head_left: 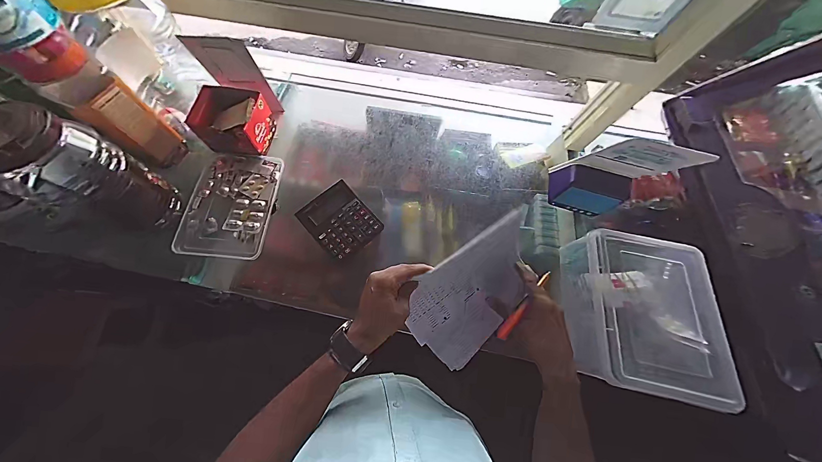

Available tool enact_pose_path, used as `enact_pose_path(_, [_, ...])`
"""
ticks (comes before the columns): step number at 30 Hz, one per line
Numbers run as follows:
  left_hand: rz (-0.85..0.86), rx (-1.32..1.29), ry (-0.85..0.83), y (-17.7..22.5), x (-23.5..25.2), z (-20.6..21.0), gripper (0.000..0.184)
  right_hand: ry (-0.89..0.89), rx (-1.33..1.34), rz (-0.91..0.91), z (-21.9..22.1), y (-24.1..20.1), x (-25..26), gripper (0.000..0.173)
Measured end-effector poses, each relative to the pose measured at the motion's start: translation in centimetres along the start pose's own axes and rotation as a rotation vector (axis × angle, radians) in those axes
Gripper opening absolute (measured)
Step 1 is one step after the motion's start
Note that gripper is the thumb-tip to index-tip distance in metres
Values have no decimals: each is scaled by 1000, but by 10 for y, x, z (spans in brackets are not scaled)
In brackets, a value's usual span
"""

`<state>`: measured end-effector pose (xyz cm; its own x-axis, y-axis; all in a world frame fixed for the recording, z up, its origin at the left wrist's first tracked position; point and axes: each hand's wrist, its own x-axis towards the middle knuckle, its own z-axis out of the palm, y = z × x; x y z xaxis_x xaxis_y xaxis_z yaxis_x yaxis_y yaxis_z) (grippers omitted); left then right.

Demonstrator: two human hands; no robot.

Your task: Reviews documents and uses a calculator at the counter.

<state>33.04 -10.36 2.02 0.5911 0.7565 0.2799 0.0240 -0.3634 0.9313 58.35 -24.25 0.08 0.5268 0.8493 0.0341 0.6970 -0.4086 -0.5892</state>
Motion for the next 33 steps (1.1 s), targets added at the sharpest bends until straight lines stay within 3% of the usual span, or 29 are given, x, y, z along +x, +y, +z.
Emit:
enact_pose_path(2, [174,10,13,25,-14,-25,23,79,271,-95,-7,-10,5,95])
enact_pose_path(3, [205,7,28,38,-26,-42,21,53,422,-164,-9,-19,8,88])
enact_pose_path(4, [213,2,71,50,-40,-58,19,-48,598,-248,-12,-27,12,73])
enact_pose_path(6, [184,-87,290,71,-76,-78,22,-301,814,-426,-14,-47,23,27])
enact_pose_path(8, [139,-303,587,91,-116,-81,48,-563,1005,-561,1,-77,30,13])
enact_pose_path(10, [81,-363,755,110,-167,-69,89,-818,1229,-559,31,-110,19,20])
enact_pose_path(12, [-44,-160,940,127,-220,-42,106,-1047,1324,-496,64,-138,-6,23])
enact_pose_path(13, [-82,-51,1034,132,-246,-24,91,-1152,1340,-474,81,-150,-21,24])
enact_pose_path(15, [-187,214,1299,143,-294,14,35,-1378,1309,-505,108,-167,-55,36])
enact_pose_path(16, [-257,353,1342,151,-315,29,29,-1510,1278,-576,117,-176,-74,46])
enact_pose_path(18, [-342,548,1406,171,-345,60,29,-1760,1220,-788,128,-194,-121,62])
enact_pose_path(20, [-382,563,1554,188,-362,93,28,-1961,1153,-1031,121,-207,-182,68])
enact_pose_path(21, [-415,543,1652,194,-369,111,38,-2052,1126,-1100,113,-207,-216,69])
enact_pose_path(23, [-465,541,1884,204,-387,146,56,-2135,1055,-1247,98,-195,-283,69])
enact_pose_path(24, [-473,560,1997,210,-400,163,54,-2149,1031,-1305,91,-185,-313,71])
enact_pose_path(27, [-398,630,2318,240,-456,218,15,-2276,1036,-1257,66,-153,-398,79])
enact_pose_path(28, [-379,631,2397,253,-478,240,10,-2329,1030,-1205,55,-143,-424,84])
enact_pose_path(33, [-443,599,2644,311,-583,365,17,-2626,830,-1079,-3,-85,-564,112])
